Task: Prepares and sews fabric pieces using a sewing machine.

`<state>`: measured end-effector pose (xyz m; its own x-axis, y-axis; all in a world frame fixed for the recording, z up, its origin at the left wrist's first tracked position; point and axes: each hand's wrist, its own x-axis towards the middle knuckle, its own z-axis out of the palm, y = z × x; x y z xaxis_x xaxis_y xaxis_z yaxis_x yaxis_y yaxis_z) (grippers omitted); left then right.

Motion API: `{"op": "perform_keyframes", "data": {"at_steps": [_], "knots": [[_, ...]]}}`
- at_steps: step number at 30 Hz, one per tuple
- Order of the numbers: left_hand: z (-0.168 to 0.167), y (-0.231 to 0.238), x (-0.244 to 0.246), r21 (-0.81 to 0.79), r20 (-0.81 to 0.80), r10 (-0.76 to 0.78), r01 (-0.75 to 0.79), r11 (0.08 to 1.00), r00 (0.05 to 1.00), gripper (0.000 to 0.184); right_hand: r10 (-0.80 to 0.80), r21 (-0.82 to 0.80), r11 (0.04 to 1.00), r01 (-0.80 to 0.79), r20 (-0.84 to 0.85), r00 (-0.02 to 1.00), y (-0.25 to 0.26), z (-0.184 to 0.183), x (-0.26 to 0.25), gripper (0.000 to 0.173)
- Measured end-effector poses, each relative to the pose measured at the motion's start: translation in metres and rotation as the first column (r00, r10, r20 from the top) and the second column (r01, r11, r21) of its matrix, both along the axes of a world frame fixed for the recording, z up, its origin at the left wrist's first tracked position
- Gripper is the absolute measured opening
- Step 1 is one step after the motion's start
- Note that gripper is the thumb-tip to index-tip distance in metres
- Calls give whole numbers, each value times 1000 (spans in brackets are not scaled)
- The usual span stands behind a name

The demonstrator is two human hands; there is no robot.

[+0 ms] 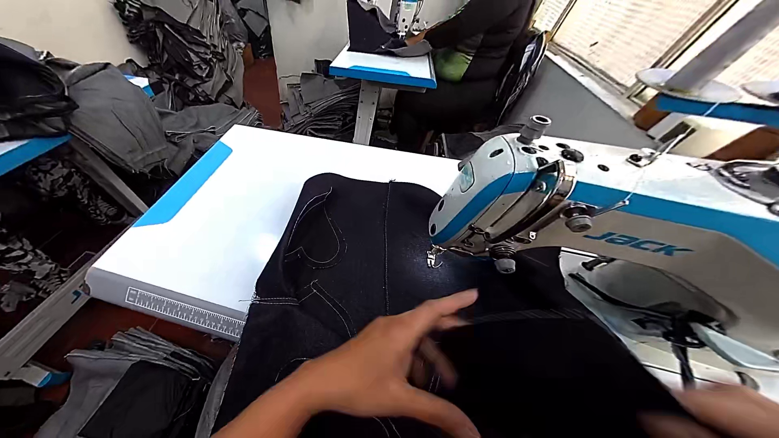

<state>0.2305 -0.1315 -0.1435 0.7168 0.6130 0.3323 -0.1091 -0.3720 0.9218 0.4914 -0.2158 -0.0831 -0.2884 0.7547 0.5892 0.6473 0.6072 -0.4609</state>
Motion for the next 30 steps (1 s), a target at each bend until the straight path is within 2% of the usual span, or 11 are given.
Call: {"op": "perform_keyframes", "data": {"at_steps": [2, 3, 4, 6, 8, 9, 10, 13, 15, 21, 30], "knots": [[-4, 11, -22, -153, -7, 41, -42, 987, 999, 35, -114, 79, 990, 114, -4, 994, 54, -27, -14, 28], [-5, 18, -33, -185, -80, 117, -130, 974, 990, 20, -145, 98, 984, 146, -16, 989, 77, -39, -22, 29], [-6, 27, -43, -178, -186, 205, -239, 955, 961, 16, -156, 85, 984, 156, -10, 988, 94, -49, -30, 30], [-8, 51, -55, -72, -390, 348, -405, 911, 852, 20, -129, -39, 991, 131, 54, 990, 117, -65, -43, 38], [-11, 78, -56, 58, -565, 391, -438, 897, 726, 27, -44, -243, 968, 67, 98, 994, 131, -82, -47, 54], [-13, 92, -54, 100, -628, 383, -419, 903, 677, 28, -20, -286, 957, 54, 121, 992, 137, -90, -47, 57], [-15, 105, -51, 119, -677, 360, -388, 914, 641, 28, 1, -288, 957, 40, 141, 990, 142, -96, -45, 54], [-20, 136, -40, 129, -788, 283, -303, 944, 547, 32, -36, -157, 984, 82, 280, 959, 152, -117, -37, 23], [-24, 144, -36, 159, -812, 292, -291, 944, 505, 33, -90, -139, 980, 145, 343, 935, 153, -127, -33, 18], [-27, 145, -43, 126, -817, 289, -335, 934, 499, 31, -202, -57, 972, 227, 290, 936, 149, -149, -29, 35], [-31, 147, -48, 56, -788, 270, -371, 927, 554, 26, -233, -50, 966, 254, 261, 937, 146, -151, -32, 33]]}}
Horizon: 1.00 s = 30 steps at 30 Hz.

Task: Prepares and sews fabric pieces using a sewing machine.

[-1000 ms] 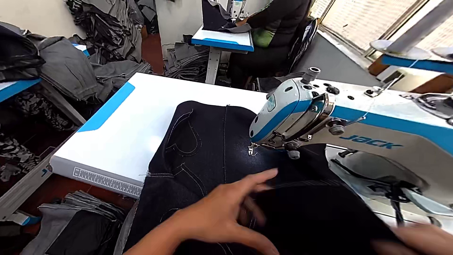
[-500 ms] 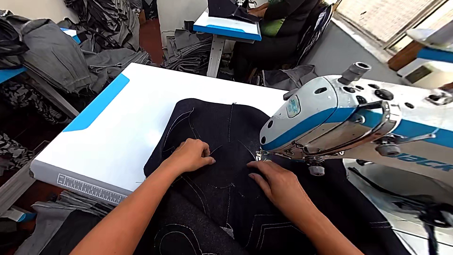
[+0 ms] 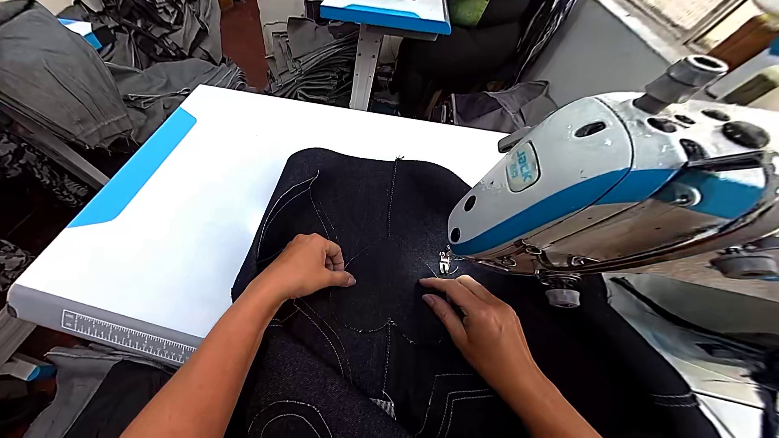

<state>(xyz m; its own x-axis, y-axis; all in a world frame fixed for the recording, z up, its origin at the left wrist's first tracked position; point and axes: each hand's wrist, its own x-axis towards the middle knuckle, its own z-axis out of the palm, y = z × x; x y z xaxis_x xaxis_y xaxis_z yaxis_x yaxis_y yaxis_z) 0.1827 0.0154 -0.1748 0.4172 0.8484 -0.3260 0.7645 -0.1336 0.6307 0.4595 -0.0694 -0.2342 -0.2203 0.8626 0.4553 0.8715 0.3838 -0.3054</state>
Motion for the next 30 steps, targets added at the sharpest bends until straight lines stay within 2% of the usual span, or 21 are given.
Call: {"op": "perform_keyframes", "data": {"at_steps": [14, 24, 28, 30], "knots": [[-7, -1, -5, 4, 129, 41, -42, 999, 991, 22, 25, -9, 1000, -25, -38, 999, 1, -2, 0, 32], [-3, -3, -3, -5, 92, 64, -64, 998, 994, 24, 20, -18, 1000, -21, -36, 999, 2, -2, 0, 34], [4, -6, 3, 8, 8, 72, -72, 997, 997, 41, 13, -21, 1000, -13, -29, 999, 2, -3, 1, 34], [2, -6, 4, 38, 6, 95, -96, 995, 995, 41, 15, -24, 1000, -15, -26, 1000, 2, -2, 1, 35]]}}
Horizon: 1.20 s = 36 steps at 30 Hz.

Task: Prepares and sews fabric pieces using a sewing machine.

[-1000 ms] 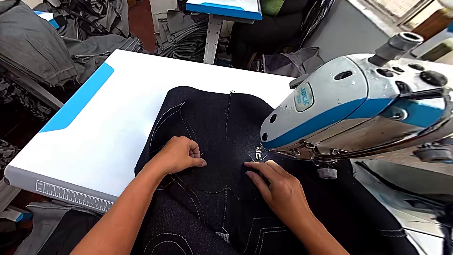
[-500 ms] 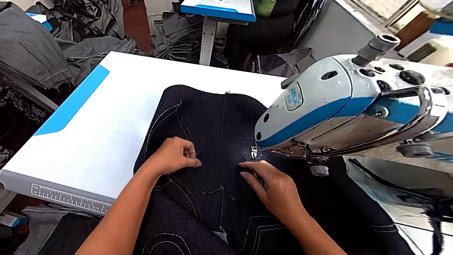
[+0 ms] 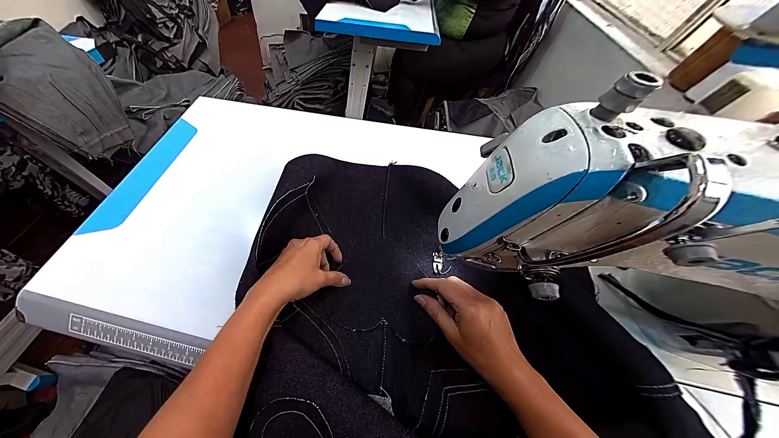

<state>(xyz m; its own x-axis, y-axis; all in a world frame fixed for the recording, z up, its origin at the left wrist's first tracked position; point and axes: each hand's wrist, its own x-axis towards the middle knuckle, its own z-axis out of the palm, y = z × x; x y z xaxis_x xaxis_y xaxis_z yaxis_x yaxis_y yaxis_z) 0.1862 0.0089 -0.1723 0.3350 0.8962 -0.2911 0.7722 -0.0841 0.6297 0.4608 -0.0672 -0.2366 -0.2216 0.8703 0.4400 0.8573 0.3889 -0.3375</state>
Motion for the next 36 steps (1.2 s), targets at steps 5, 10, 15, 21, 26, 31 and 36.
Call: {"op": "perform_keyframes", "data": {"at_steps": [5, 10, 15, 21, 26, 31, 36], "knots": [[-17, -3, -11, 250, 258, 276, -340, 906, 926, 36, -6, 8, 1000, 6, 5, 1000, 1, -2, 1, 36], [-1, -16, -11, 341, 409, 325, -474, 812, 853, 33, -8, 19, 1000, 8, 1, 1000, 1, -3, 1, 37], [12, -33, 15, 527, 221, 147, -245, 813, 964, 28, -22, 15, 1000, 22, 1, 1000, 1, -2, -1, 37], [-32, -57, 78, 509, -101, -192, 216, 833, 976, 53, -28, 28, 999, 27, 33, 999, 1, -1, 0, 36], [-48, -63, 76, 417, -299, -195, 311, 854, 934, 74, -30, 23, 999, 29, 33, 999, 1, -1, -1, 35], [-43, -65, 78, 356, -316, -165, 278, 892, 934, 78, -46, 27, 999, 45, 39, 998, 2, 2, -5, 32], [-33, -66, 83, 226, -356, -178, 269, 936, 917, 78, -41, 16, 999, 40, 33, 999, 1, 3, -4, 31]]}}
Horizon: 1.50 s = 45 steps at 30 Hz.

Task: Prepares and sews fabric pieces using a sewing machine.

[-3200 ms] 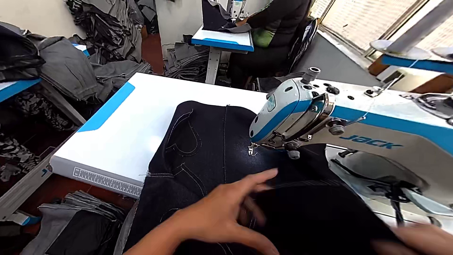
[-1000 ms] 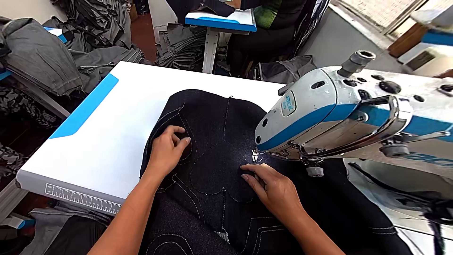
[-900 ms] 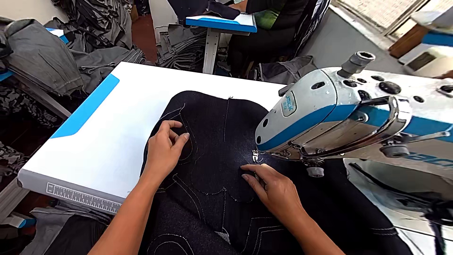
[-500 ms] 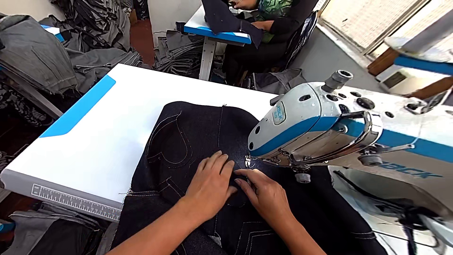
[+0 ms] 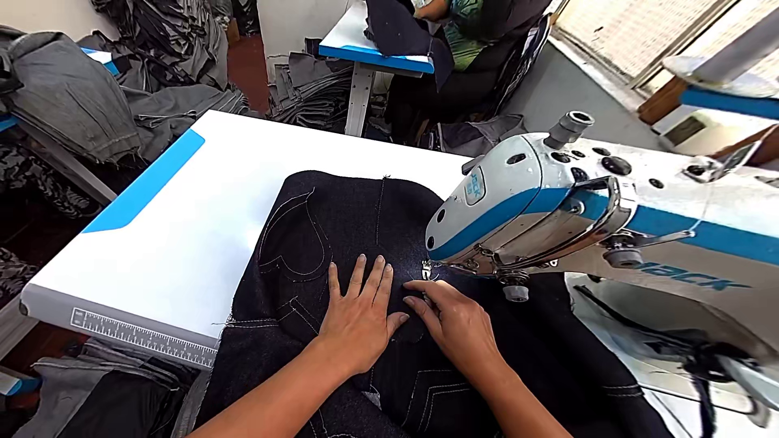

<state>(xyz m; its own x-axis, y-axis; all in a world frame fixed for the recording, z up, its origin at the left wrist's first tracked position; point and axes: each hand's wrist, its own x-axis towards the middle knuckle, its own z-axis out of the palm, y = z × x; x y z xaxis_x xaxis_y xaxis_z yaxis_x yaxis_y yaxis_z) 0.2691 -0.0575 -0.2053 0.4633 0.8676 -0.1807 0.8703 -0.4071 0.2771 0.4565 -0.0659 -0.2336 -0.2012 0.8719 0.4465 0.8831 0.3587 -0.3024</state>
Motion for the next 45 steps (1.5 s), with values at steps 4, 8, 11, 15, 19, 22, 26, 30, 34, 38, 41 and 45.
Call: {"op": "perform_keyframes", "data": {"at_steps": [4, 8, 11, 15, 19, 22, 26, 30, 34, 38, 41, 45], "knots": [[6, 4, -6, -63, 94, -13, 19, 998, 996, 74, 3, -27, 1000, -4, -25, 1000, 0, 1, 0, 29], [35, 16, -37, -48, 308, 88, -77, 996, 947, 47, 13, -43, 999, -15, -27, 1000, -1, 6, -1, 28], [57, 24, -61, 105, 376, 125, -176, 979, 918, 35, 10, -60, 998, -12, -28, 1000, -1, 8, -1, 25], [67, 29, -72, 308, 488, 75, -252, 918, 870, 25, 3, -71, 997, -6, -39, 999, 0, 8, -2, 24], [60, 25, -53, 344, 485, 17, -209, 915, 874, 25, -2, -70, 998, -1, -37, 999, 0, 9, -2, 24], [45, 7, -16, 278, 341, -18, -82, 957, 940, 29, -7, -61, 998, 5, -31, 1000, 1, 7, -2, 26], [15, -39, 31, 160, 283, -97, 52, 986, 954, 41, -37, -93, 995, 34, -30, 999, 0, 11, -3, 27], [33, -61, 36, 14, 250, -56, 54, 998, 967, 51, -33, -91, 995, 31, -21, 999, 0, 11, -3, 22], [32, -37, 25, -13, 259, 33, -31, 999, 965, 50, -11, -72, 997, 12, 16, 1000, 3, 7, 1, 24], [7, -11, 18, 55, 234, 79, -95, 994, 969, 53, -68, -292, 954, 72, 23, 997, -6, 23, -9, 32], [-15, 0, 16, 175, 235, 45, -88, 981, 971, 55, -98, -407, 910, 83, -18, 995, -4, 32, -11, 35], [-23, 0, 13, 234, 214, 29, -80, 969, 976, 56, -42, -386, 921, 48, 24, 999, -6, 28, -11, 35]]}}
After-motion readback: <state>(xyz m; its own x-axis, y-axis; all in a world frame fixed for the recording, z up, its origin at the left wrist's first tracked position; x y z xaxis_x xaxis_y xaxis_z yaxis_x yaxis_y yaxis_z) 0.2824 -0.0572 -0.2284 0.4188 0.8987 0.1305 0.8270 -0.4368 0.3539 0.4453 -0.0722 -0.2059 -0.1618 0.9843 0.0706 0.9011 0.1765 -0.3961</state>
